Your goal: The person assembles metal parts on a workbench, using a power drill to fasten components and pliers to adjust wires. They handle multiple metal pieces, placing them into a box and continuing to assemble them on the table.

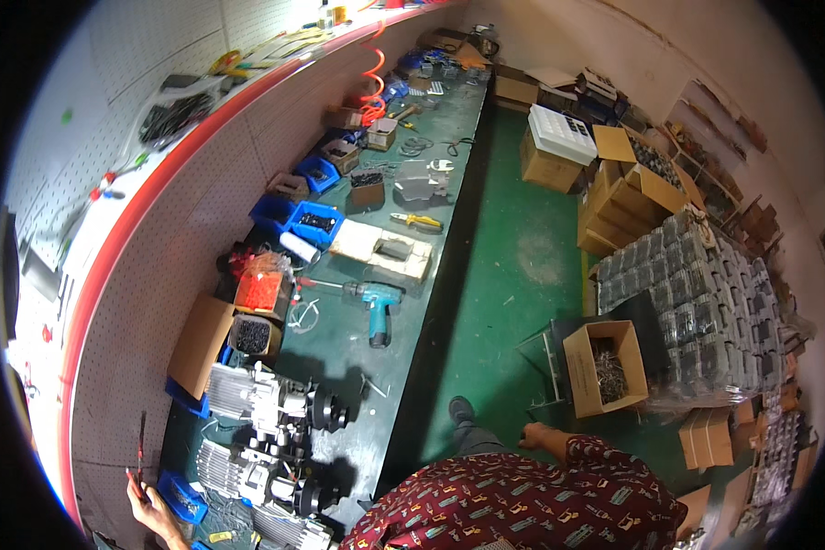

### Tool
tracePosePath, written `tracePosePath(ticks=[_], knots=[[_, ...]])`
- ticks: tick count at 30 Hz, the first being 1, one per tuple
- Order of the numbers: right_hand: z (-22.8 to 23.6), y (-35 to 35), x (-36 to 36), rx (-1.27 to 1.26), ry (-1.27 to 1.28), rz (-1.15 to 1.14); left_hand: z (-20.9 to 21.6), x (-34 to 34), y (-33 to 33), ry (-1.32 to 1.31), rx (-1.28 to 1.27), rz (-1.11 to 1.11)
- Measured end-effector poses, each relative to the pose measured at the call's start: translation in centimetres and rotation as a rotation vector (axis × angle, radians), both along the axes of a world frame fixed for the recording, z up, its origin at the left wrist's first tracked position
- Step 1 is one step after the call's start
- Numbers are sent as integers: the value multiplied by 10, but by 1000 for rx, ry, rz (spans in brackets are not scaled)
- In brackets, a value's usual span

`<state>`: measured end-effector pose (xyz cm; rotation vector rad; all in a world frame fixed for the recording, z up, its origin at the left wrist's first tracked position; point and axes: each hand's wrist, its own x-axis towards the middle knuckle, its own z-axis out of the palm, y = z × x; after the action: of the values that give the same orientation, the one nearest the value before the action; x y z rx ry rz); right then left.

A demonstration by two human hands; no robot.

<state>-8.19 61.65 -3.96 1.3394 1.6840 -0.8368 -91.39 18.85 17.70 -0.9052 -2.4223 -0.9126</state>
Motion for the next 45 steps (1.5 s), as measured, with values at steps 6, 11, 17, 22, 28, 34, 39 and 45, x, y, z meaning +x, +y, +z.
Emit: tracePosePath(ticks=[6,11,17,22,28,34,39,45], knots=[[-40,77,46,-56,83,-131,36,152,187,-514,323,-52],[-58,152,103,108,204,-232,45,311,389,-879,391,-114],[-67,235,165,281,339,-419,41,347,565,-689,138,-520],[-67,305,129,377,411,-418,55,361,696,-611,87,-644],[-56,423,46,388,692,-337,41,353,833,-580,-33,-720],[16,565,-58,534,902,-254,18,330,941,-691,-99,-721],[48,688,-141,731,1054,-116,28,328,1008,-769,-197,-731],[63,799,-239,749,1124,79,37,329,1052,-717,-275,-712]])
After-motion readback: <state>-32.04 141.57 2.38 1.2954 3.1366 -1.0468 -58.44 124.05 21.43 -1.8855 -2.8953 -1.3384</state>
